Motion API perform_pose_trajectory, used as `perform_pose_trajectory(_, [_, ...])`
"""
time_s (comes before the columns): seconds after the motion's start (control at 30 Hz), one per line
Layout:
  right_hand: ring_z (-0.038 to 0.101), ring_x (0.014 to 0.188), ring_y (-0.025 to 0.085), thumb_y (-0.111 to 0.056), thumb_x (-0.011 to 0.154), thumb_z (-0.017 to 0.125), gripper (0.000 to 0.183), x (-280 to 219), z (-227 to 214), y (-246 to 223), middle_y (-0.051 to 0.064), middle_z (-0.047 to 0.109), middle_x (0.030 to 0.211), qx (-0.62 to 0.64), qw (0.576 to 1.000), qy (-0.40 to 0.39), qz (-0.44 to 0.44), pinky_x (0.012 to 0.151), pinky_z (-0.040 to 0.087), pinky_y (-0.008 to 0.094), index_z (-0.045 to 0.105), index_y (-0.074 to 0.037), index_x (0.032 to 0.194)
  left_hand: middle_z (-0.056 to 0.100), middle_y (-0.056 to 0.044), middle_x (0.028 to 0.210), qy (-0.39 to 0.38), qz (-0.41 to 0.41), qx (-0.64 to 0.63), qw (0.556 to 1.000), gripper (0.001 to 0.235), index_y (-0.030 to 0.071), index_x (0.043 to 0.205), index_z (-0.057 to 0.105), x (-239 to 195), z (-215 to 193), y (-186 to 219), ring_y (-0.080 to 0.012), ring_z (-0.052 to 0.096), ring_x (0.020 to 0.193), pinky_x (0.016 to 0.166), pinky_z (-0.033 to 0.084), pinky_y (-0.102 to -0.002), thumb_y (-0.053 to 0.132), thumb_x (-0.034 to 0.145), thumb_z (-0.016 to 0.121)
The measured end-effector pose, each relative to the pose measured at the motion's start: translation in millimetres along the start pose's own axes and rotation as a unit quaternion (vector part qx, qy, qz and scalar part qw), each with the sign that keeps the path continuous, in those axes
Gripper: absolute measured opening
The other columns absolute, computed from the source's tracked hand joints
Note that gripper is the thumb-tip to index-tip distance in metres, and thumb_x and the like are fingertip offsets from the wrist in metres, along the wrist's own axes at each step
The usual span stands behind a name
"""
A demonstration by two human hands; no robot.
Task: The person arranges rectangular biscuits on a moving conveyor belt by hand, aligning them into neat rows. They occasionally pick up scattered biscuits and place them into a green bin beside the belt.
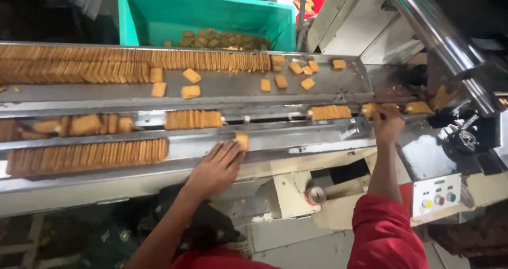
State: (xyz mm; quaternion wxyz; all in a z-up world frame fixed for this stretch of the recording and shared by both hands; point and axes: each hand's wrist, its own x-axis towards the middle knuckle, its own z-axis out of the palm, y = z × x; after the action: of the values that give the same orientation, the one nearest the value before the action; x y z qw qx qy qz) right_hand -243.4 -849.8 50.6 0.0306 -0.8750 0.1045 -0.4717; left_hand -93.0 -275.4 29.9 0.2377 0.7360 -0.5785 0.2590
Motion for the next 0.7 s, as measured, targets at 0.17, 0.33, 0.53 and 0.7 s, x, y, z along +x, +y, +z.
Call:
perform_pose_trajectory(0.17, [0.071, 0.104, 0.039, -0.018, 0.109, 0.061, 0.023, -11.6, 2.4, 56.0, 0.02, 0.074, 0.113, -0.238, 0.938, -0.12, 0.223, 0.088, 0.057, 0.048, 0.076, -0.001, 0.106, 0.06, -0.019, 0.137, -0.021, -0.014, 0.006, 1.0, 0.038, 0.005, 0.123, 0.067, 1.7, 2.4, 3.5, -0.0347, 0.057, 0.131, 0.113, 0.043, -0.048, 0.024, 0.091, 0.064])
perform_pose_trajectory(0.33, [0.052, 0.119, 0.053, -0.024, 0.096, 0.06, 0.042, -9.6, 9.8, 60.1, 0.03, 0.063, 0.132, -0.363, 0.921, -0.06, 0.128, 0.099, 0.041, 0.062, 0.072, 0.006, 0.123, 0.056, -0.02, 0.141, -0.013, -0.036, 0.01, 0.999, 0.05, 0.011, 0.134, 0.062, 12.4, -2.4, 5.4, -0.0357, 0.052, 0.133, 0.112, 0.042, -0.051, 0.035, 0.09, 0.064])
perform_pose_trajectory(0.53, [0.057, 0.126, 0.043, -0.02, 0.099, 0.064, 0.027, -24.5, 36.7, -45.6, 0.018, 0.066, 0.134, -0.181, 0.979, -0.092, 0.036, 0.108, 0.043, 0.055, 0.073, -0.006, 0.121, 0.057, -0.016, 0.138, -0.045, -0.083, -0.006, 0.995, 0.048, 0.01, 0.127, 0.064, 7.7, 1.3, 10.3, -0.0351, 0.054, 0.126, 0.105, 0.046, -0.049, 0.033, 0.086, 0.07])
perform_pose_trajectory(0.7, [0.071, 0.096, 0.032, -0.027, 0.102, 0.07, 0.023, -5.8, 64.4, -207.0, 0.015, 0.074, 0.108, 0.132, 0.978, -0.159, 0.039, 0.085, 0.055, 0.04, 0.075, -0.008, 0.114, 0.06, -0.011, 0.135, -0.035, -0.038, -0.104, 0.993, 0.039, 0.01, 0.126, 0.064, 4.7, 0.1, 11.6, -0.0301, 0.058, 0.126, 0.108, 0.051, -0.043, 0.009, 0.088, 0.066])
